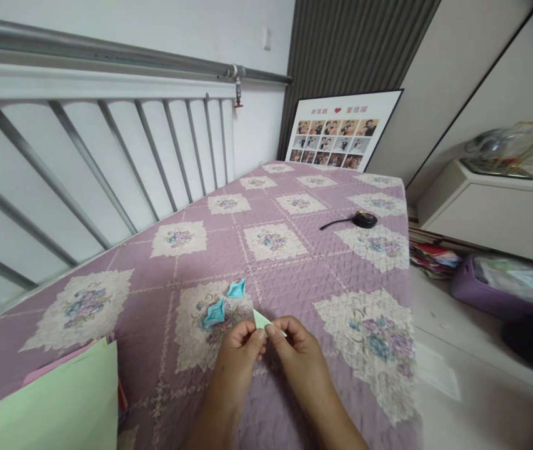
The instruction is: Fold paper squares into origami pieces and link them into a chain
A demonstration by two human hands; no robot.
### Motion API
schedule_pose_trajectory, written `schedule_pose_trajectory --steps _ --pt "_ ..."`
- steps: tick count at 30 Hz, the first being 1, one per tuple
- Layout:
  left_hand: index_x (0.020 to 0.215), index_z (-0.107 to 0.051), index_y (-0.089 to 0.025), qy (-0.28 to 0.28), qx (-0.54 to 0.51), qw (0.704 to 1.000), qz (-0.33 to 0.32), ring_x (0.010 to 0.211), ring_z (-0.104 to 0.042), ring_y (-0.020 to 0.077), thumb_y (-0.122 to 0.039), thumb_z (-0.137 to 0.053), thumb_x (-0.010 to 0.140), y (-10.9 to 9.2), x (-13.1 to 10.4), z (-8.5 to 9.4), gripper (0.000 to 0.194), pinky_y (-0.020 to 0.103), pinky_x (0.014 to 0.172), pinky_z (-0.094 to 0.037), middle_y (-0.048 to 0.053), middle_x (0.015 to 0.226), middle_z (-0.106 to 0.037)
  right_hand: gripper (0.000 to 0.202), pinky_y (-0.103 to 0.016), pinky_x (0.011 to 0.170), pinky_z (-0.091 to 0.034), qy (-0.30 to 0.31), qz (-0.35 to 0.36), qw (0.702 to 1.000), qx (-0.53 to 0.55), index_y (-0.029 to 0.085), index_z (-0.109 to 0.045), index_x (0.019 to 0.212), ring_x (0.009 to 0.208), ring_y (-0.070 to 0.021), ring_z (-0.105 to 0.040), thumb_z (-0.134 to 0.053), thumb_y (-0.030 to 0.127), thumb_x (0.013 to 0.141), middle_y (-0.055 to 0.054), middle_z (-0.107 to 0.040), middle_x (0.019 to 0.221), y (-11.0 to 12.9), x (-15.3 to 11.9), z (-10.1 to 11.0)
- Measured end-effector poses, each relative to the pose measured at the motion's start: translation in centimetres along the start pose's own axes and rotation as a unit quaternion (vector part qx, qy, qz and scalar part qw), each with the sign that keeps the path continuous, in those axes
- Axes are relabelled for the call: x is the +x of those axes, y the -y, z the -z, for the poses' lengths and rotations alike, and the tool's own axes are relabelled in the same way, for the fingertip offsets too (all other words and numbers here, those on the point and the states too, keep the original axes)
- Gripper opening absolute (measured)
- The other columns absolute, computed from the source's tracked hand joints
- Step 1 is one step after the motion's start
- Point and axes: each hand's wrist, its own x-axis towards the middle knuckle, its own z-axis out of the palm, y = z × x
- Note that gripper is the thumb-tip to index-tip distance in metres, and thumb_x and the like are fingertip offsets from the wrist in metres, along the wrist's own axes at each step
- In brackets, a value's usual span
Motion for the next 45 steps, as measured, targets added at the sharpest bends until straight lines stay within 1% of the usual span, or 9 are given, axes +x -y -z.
schedule_pose_trajectory --steps 7,13,21,28,32,35,38,42,45 --pt "0.070 -0.059 -0.017 -0.012 0.032 0.999 -0.023 0.057 -0.045 0.0118 -0.044 -0.061 0.076 -0.3 0.0 0.1 0.028 0.023 0.057 -0.035 -0.004 0.059 -0.049 0.035 -0.026 0.060 -0.043 0.002 0.004 1.000 0.017 0.020 -0.058 0.067 0.060 -0.0154 -0.055 -0.059 0.053 0.079 0.001 -0.061 0.062 -0.1 0.1 -0.2" --pt "0.068 -0.058 -0.017 -0.057 -0.012 0.998 -0.002 0.051 -0.043 0.0097 -0.049 -0.068 0.069 -0.5 0.3 0.3 0.033 0.021 0.052 -0.034 -0.005 0.055 -0.050 0.032 -0.024 0.060 -0.039 -0.037 -0.020 0.999 0.017 0.018 -0.061 0.072 0.061 -0.0138 -0.049 -0.065 0.050 0.073 0.002 -0.056 0.064 -0.4 0.3 0.3" --pt "0.070 -0.058 -0.016 -0.100 -0.117 0.988 -0.001 0.052 -0.044 0.0077 -0.046 -0.073 0.067 -0.3 0.1 0.1 0.033 0.019 0.052 -0.036 -0.005 0.056 -0.052 0.030 -0.023 0.056 -0.036 -0.043 0.011 0.998 -0.042 0.020 -0.055 0.068 0.060 -0.0133 -0.044 -0.058 0.048 0.079 0.004 -0.050 0.062 -0.6 0.0 0.3" --pt "0.075 -0.060 -0.016 -0.091 -0.131 0.987 -0.004 0.056 -0.047 0.0078 -0.048 -0.075 0.066 0.1 0.3 0.2 0.036 0.019 0.054 -0.038 -0.004 0.060 -0.055 0.031 -0.023 0.059 -0.036 -0.040 0.005 0.999 -0.036 0.020 -0.054 0.070 0.062 -0.0135 -0.044 -0.056 0.048 0.081 0.003 -0.051 0.065 -0.9 0.0 0.2" --pt "0.080 -0.060 -0.016 -0.086 -0.131 0.988 0.000 0.058 -0.049 0.0088 -0.049 -0.073 0.068 0.3 0.3 0.5 0.037 0.019 0.056 -0.039 -0.004 0.063 -0.057 0.034 -0.023 0.058 -0.034 -0.015 -0.023 1.000 0.001 0.019 -0.055 0.069 0.062 -0.0127 -0.042 -0.060 0.051 0.078 0.003 -0.049 0.064 -0.7 0.2 0.3" --pt "0.079 -0.059 -0.017 -0.065 -0.129 0.990 0.007 0.059 -0.050 0.0093 -0.049 -0.072 0.069 0.4 0.3 0.6 0.037 0.020 0.055 -0.039 -0.003 0.063 -0.057 0.036 -0.022 0.056 -0.032 -0.017 -0.053 0.997 0.059 0.019 -0.056 0.070 0.059 -0.0110 -0.039 -0.061 0.053 0.078 0.004 -0.046 0.062 -0.9 0.4 0.5" --pt "0.078 -0.058 -0.016 -0.020 -0.107 0.994 0.022 0.058 -0.050 0.0099 -0.050 -0.071 0.070 0.7 0.3 0.7 0.037 0.020 0.054 -0.038 -0.003 0.061 -0.057 0.034 -0.022 0.055 -0.032 -0.018 -0.083 0.985 0.147 0.019 -0.055 0.070 0.058 -0.0100 -0.040 -0.063 0.051 0.078 0.005 -0.046 0.061 -1.1 0.5 0.8" --pt "0.078 -0.057 -0.016 0.038 -0.077 0.996 0.033 0.057 -0.050 0.0109 -0.050 -0.070 0.071 1.1 0.4 0.6 0.037 0.022 0.054 -0.037 -0.001 0.061 -0.059 0.031 -0.022 0.055 -0.035 0.033 -0.117 0.962 0.243 0.018 -0.057 0.071 0.056 -0.0095 -0.045 -0.068 0.046 0.076 0.004 -0.053 0.060 -1.0 0.5 0.8" --pt "0.077 -0.057 -0.017 0.043 -0.085 0.995 0.038 0.056 -0.050 0.0104 -0.049 -0.071 0.072 1.1 0.3 0.5 0.036 0.022 0.054 -0.036 -0.002 0.060 -0.058 0.029 -0.021 0.055 -0.037 0.062 -0.134 0.948 0.282 0.018 -0.058 0.070 0.055 -0.0095 -0.048 -0.072 0.043 0.074 0.003 -0.056 0.058 -0.6 0.4 0.6"
